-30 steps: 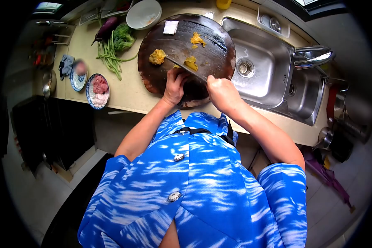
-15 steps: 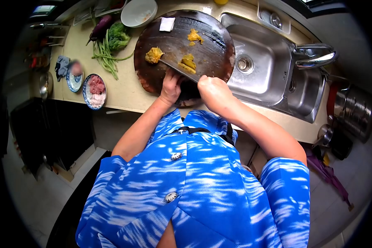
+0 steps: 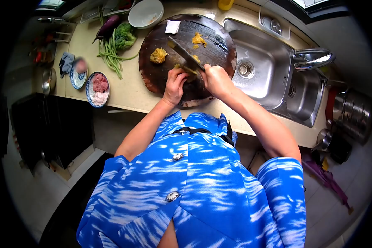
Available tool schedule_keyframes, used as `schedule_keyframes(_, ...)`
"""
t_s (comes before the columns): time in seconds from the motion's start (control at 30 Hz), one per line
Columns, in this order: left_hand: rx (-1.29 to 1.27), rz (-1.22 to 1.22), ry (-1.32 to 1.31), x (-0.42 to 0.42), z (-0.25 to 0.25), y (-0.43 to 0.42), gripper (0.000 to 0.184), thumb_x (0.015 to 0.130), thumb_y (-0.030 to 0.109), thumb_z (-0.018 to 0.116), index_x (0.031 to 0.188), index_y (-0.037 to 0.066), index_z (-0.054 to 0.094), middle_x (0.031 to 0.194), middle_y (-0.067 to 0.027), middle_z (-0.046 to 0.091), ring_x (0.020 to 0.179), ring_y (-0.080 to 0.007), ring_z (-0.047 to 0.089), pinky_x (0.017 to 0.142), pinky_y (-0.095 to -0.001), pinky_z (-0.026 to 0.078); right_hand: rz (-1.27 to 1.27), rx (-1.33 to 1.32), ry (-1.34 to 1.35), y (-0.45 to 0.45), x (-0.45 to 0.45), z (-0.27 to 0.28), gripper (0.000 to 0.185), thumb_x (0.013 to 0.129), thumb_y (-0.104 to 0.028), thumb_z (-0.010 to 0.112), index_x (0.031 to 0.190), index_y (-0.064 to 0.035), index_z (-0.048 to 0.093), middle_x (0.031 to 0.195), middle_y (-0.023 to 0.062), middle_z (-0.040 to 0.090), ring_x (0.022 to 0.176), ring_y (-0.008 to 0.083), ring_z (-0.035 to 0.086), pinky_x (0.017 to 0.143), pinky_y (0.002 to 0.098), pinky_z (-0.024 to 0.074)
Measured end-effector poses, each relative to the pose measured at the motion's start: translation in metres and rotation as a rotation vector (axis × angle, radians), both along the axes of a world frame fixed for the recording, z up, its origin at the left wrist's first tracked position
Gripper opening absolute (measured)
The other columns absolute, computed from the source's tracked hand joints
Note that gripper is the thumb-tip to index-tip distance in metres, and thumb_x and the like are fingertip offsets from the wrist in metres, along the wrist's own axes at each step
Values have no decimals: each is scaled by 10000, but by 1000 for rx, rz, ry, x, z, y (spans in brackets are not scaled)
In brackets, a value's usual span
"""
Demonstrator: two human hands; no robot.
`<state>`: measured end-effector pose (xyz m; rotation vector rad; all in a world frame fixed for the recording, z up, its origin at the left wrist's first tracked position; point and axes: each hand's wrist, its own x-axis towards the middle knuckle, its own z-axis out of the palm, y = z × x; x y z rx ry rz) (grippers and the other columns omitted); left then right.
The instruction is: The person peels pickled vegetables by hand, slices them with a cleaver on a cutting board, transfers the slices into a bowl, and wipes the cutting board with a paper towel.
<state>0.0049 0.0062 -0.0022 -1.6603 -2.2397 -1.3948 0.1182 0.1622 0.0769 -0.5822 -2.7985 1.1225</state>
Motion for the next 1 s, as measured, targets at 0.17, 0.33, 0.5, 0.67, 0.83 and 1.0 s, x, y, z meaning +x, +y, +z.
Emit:
schedule_keyframes(0.17,-19,46,-21,3,-1,-2,277,712,-64,618,976,18,597,998,-155,541,947,-344,527,836,-399,451,49,138,-60,-10,20,31,143,810,-76,553,741,43,512,609,260,565,622,433,595,566,494,478)
schedule_keyframes(0.33,-19,26,-15,1,-3,-2,321,709,-104,607,1017,-15,585,1080,-195,536,950,-386,521,809,-422,458,134,163,-241,-21,44,35,60,736,-9,528,752,43,503,605,241,576,603,408,603,574,483,486)
schedule_keyframes(0.5,-22,55,-40,3,3,0,292,710,-86,604,991,-10,595,1035,-191,556,950,-385,544,817,-411,476,152,130,-259,-20,40,34,71,708,13,524,761,60,513,618,255,581,616,404,611,582,477,493)
schedule_keyframes(0.67,-6,46,-45,-1,-1,1,312,692,-94,608,995,-20,596,1017,-198,561,941,-392,552,812,-410,483,178,172,-239,-24,15,23,93,688,22,516,753,85,535,636,270,589,628,397,626,575,460,505)
schedule_keyframes(0.83,12,35,-61,2,-1,2,304,689,-95,606,984,-20,606,978,-196,566,936,-394,550,807,-417,481,209,259,-113,-29,-13,-1,99,691,9,515,744,81,556,621,261,590,612,392,630,559,451,509)
schedule_keyframes(1.0,23,18,-46,2,1,1,216,684,-104,583,872,2,582,913,-171,555,888,-364,540,789,-392,461,61,131,-56,-22,-5,-15,125,798,-62,534,745,47,565,626,260,584,623,420,610,590,490,497)
